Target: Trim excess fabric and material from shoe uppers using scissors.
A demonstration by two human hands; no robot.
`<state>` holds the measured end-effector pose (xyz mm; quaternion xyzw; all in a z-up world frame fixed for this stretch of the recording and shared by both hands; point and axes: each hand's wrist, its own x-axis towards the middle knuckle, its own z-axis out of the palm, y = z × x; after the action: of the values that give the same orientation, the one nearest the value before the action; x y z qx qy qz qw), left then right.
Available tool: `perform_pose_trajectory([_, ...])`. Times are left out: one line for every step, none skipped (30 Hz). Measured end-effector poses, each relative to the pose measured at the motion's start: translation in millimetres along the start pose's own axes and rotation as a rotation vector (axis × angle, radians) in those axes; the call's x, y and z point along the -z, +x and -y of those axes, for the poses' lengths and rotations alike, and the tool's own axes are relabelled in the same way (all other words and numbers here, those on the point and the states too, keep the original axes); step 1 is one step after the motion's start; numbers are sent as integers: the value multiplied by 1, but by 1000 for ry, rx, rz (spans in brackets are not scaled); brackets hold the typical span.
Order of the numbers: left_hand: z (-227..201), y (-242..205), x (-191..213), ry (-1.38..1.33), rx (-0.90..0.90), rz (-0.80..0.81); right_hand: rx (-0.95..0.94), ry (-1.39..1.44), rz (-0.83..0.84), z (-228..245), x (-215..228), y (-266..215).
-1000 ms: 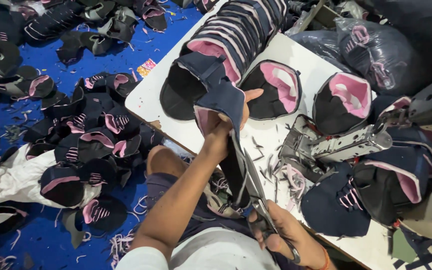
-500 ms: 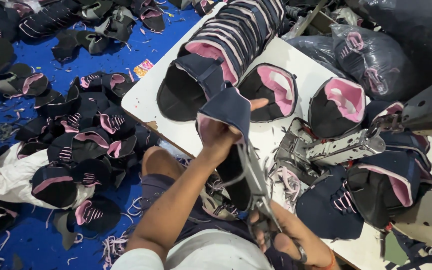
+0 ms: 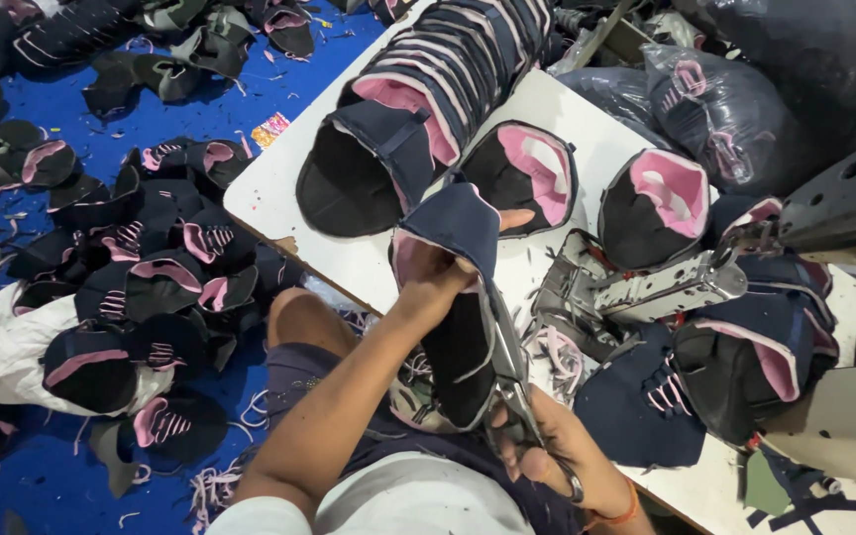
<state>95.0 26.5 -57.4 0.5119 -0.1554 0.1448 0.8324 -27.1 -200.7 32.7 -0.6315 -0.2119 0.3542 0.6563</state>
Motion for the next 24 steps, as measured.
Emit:
perform_pose_trajectory([2,0,0,17,20,-1,19,46,23,7,-3,1])
perform_pose_trajectory([-2,0,-3,14,20,-1,17,44,21,2,-1,0])
perform_pose_trajectory([-6,0,-6,-29,47,-17,32,35,1,-3,1,-2])
perform_pose_trajectory([-10,0,-8,-70,75,-33,47,27,-20,-8,3,-3])
perform_pose_trajectory([-16,0,-9,-72,75,-32,46,26,-22,-11,5,-4])
perform_pose_trajectory([-22,0,-10,-25,65,-3,15,-51,-66,-13,7,-5])
perform_pose_trajectory([-29,0,-11,23,54,26,-16,-129,-110,-16,8,-7])
perform_pose_trajectory([-13,-3,-12,21,53,26,-17,-131,-111,-18,7,-9])
perform_pose_trajectory([1,-6,-13,-177,245,-40,59,-104,-113,-20,5,-10])
perform_pose_trajectory([16,-8,-15,-376,435,-108,135,-78,-112,-21,4,-12])
perform_pose_trajectory([-1,-7,-22,-378,431,-110,134,-81,-110,-24,4,-11])
perform_pose_trajectory([-17,-7,-29,-339,364,61,275,1,-87,-27,3,-11])
perform_pose_trajectory([-34,-6,-36,-298,291,229,415,83,-64,-30,2,-11])
perform_pose_trajectory([-37,-4,-38,-298,293,231,416,83,-66,-27,0,-13])
perform_pose_trajectory([-40,-2,-39,-355,282,216,380,272,-85,-25,-3,-14])
perform_pose_trajectory([-43,-1,-40,-412,270,195,338,461,-101,-22,-5,-15])
perform_pose_trajectory([-46,0,-37,-413,271,191,334,462,-100,-4,-15,-16])
perform_pose_trajectory([-51,2,-32,-375,259,153,226,424,24,15,-23,-14])
perform_pose_trajectory([-56,3,-27,-336,247,115,116,383,146,34,-32,-12])
perform_pose_trajectory([-61,4,-24,-330,241,106,113,383,158,37,-40,-11])
perform_pose_trajectory([-66,4,-21,-248,253,78,32,334,85,40,-48,-11])
perform_pose_trajectory([-70,5,-19,-169,268,56,-45,284,4,42,-57,-11])
perform_pose_trajectory([-74,5,-16,-165,265,54,-44,284,9,22,-48,-14])
perform_pose_trajectory([-76,5,-15,-150,242,36,-74,332,13,2,-39,-18])
